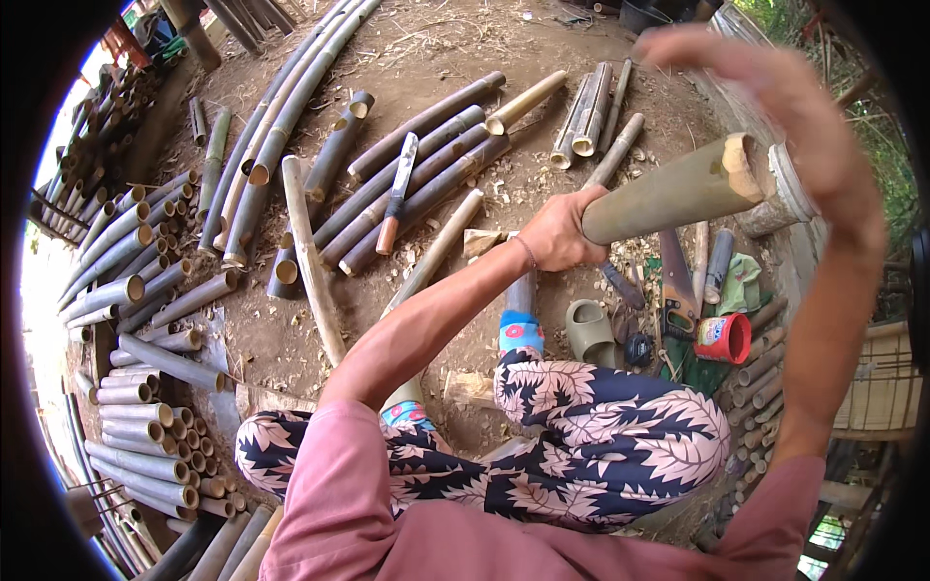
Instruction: The person scrapes and carves segments of bamboo using a knife, while also moving and organizing other bamboo poles on the ground.
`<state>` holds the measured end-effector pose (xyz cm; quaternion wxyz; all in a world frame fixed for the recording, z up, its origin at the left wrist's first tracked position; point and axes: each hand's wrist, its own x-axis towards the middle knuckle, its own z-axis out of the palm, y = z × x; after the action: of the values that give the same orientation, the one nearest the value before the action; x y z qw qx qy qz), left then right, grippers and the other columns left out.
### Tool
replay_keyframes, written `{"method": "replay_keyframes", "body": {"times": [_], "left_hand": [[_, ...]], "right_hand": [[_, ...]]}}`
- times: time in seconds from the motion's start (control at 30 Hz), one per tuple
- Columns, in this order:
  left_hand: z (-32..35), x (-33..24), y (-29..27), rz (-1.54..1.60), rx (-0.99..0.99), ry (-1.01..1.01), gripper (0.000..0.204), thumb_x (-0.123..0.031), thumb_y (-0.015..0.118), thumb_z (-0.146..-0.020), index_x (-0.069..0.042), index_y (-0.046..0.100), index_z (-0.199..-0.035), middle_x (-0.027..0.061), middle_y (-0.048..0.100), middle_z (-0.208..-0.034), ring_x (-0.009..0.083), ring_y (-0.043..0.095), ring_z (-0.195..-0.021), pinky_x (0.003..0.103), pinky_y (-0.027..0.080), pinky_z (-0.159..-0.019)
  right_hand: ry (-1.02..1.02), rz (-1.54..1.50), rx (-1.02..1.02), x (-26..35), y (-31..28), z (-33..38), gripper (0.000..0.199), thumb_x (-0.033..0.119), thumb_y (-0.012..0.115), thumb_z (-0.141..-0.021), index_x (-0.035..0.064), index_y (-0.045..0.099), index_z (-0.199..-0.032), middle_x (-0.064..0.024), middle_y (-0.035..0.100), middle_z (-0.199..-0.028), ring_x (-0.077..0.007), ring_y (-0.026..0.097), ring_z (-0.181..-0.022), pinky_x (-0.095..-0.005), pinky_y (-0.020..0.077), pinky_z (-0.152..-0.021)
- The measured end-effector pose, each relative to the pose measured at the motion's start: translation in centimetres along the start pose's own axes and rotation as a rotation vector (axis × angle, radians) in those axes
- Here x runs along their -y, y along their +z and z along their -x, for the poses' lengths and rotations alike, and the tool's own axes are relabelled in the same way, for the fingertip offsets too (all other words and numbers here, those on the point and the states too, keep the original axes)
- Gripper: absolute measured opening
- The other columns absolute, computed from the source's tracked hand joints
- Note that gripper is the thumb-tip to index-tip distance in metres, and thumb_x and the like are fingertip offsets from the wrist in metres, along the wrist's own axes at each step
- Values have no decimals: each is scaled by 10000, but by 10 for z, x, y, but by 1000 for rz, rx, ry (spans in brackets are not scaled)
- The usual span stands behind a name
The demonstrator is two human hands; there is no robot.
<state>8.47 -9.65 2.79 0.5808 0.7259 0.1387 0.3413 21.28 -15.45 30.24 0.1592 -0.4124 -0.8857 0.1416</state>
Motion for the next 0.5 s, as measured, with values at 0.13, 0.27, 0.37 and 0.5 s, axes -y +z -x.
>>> {"method": "replay_keyframes", "body": {"times": [0.13,0.27,0.37,0.5], "left_hand": [[-1,-4,-1,-59,29,-14,545,-106,786,-614,-57,613,-1128,92,691,-908,180,654,-864,333,527,-795],[7,8,-6,151,61,-49,535,-51,782,-622,-45,617,-1131,26,679,-907,118,614,-861,297,519,-775],[-6,-8,-4,196,132,-50,520,-15,781,-622,-37,623,-1117,-16,663,-935,91,590,-872,266,505,-782],[-6,-2,-1,251,164,-103,571,5,773,-621,-38,630,-1171,-14,675,-1006,95,607,-927,250,502,-827]], "right_hand": [[-85,-103,-31,-5,4,-2,556,444,487,-974,-47,641,-1186,-185,651,-1182,-280,617,-1108,-366,423,-1034],[205,-20,-22,29,15,-10,632,491,375,-1025,-61,670,-1111,-185,678,-1128,-259,630,-1088,-360,431,-1018],[120,-33,-245,28,-15,10,616,446,277,-1059,-42,635,-1178,-188,669,-1177,-259,626,-1132,-377,434,-1035],[209,125,-622,25,-34,40,666,548,268,-1028,12,616,-1218,-164,684,-1103,-216,678,-915,-326,544,-817]]}}
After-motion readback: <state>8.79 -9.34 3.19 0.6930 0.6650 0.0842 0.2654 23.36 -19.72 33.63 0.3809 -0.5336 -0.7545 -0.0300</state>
